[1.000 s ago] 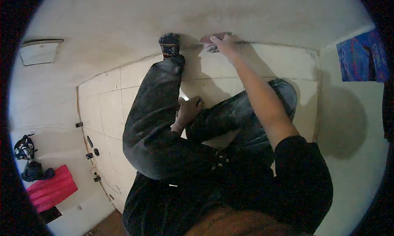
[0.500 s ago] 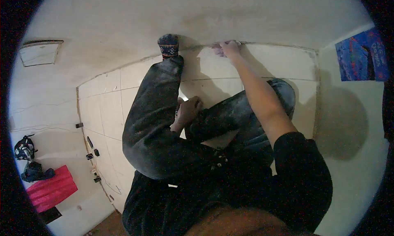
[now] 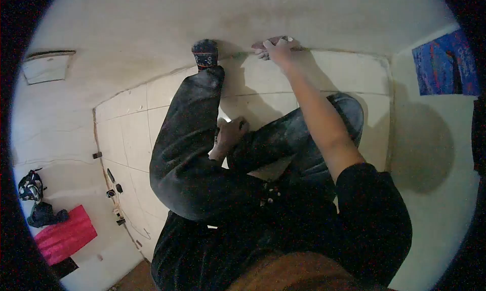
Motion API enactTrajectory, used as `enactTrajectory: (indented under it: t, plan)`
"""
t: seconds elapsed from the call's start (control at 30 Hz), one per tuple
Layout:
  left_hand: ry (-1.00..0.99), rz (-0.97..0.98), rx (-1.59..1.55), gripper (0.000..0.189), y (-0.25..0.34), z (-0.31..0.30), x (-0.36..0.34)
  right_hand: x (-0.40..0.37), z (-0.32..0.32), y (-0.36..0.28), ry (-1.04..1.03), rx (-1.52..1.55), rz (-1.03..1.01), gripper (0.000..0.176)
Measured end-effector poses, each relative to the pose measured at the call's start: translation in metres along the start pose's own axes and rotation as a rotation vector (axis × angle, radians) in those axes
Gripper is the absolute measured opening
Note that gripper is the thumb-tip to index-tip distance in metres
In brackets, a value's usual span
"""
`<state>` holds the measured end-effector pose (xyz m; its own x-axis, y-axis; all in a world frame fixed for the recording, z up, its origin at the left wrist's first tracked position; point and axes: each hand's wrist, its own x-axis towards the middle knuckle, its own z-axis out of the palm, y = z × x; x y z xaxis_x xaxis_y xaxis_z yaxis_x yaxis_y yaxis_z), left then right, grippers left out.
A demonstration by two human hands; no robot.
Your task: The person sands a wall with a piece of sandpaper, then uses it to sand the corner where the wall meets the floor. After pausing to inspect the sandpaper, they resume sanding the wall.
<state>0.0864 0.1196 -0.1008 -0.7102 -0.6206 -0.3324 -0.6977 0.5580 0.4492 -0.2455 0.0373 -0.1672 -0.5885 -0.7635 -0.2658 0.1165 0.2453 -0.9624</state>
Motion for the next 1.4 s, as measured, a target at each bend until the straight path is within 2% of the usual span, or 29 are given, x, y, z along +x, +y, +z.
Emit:
enactTrajectory:
  t: [0.1, 0.17, 0.2, 0.3, 0.37, 0.4, 0.5, 0.53, 0.63, 0.7, 0.77, 0.83, 0.93, 1.03, 1.13, 1.17, 1.2, 1.3, 1.4]
  plan:
    - [-0.024, -0.005, 0.041, 0.034, -0.013, 0.006, -0.001, -0.008, -0.014, 0.021, -0.026, 0.231, 0.107, 0.043]
    - [-0.061, -0.063, 0.011, 0.034, -0.002, -0.003, -0.001, -0.016, -0.020, 0.016, -0.014, 0.258, 0.114, 0.043]
    - [-0.080, -0.091, -0.003, 0.035, 0.003, -0.007, 0.000, -0.017, -0.020, 0.011, 0.014, 0.157, 0.072, 0.041]
    - [-0.120, -0.003, 0.078, 0.033, -0.002, 0.000, 0.002, -0.046, -0.019, -0.060, 0.098, -0.140, -0.060, 0.035]
    - [-0.035, 0.070, 0.123, 0.034, -0.015, 0.006, 0.001, -0.034, -0.019, -0.044, 0.075, -0.137, -0.050, 0.033]
    - [0.006, 0.107, 0.147, 0.034, -0.017, 0.006, 0.000, -0.003, -0.016, 0.002, 0.026, -0.033, 0.003, 0.033]
    - [-0.055, 0.017, 0.058, 0.034, -0.010, 0.003, 0.001, -0.004, -0.021, 0.014, 0.018, 0.253, 0.146, 0.032]
    - [-0.077, 0.028, 0.089, 0.034, -0.014, 0.008, 0.003, -0.015, -0.025, 0.002, 0.037, 0.344, 0.188, 0.031]
    - [-0.086, 0.032, 0.109, 0.035, -0.021, 0.011, 0.009, -0.042, -0.028, -0.070, -0.194, 0.324, 0.021, 0.026]
    - [-0.053, -0.017, -0.001, 0.036, 0.009, -0.013, -0.001, -0.039, -0.028, -0.069, -0.086, 0.245, 0.004, 0.024]
    - [-0.064, 0.071, 0.132, 0.035, -0.035, 0.024, 0.006, -0.034, -0.032, -0.050, 0.002, 0.190, 0.061, 0.024]
    - [-0.072, 0.100, 0.186, 0.035, -0.047, 0.033, 0.008, -0.021, -0.037, -0.023, 0.064, 0.169, 0.168, 0.023]
    - [-0.060, 0.079, 0.146, 0.033, -0.027, 0.016, 0.009, -0.047, -0.038, -0.074, -0.086, 0.280, -0.036, 0.021]
    - [-0.027, 0.098, 0.099, 0.032, -0.017, 0.010, 0.004, -0.050, -0.040, -0.081, -0.104, 0.313, 0.017, 0.021]
    - [-0.021, 0.092, 0.080, 0.030, -0.022, 0.010, 0.004, -0.024, -0.047, -0.027, -0.067, 0.264, 0.189, 0.022]
    - [-0.009, 0.059, 0.061, 0.030, -0.014, 0.005, 0.004, 0.003, -0.036, 0.007, -0.032, 0.175, 0.085, 0.022]
    - [0.005, 0.027, 0.045, 0.029, -0.009, 0.003, 0.005, 0.001, -0.032, 0.003, -0.039, 0.186, 0.022, 0.022]
    - [0.043, 0.118, 0.112, 0.030, -0.015, 0.013, 0.000, -0.039, -0.033, -0.070, -0.082, 0.297, -0.099, 0.023]
    - [0.036, 0.114, 0.138, 0.031, -0.008, 0.007, -0.003, -0.039, -0.041, -0.060, 0.036, 0.176, 0.009, 0.024]
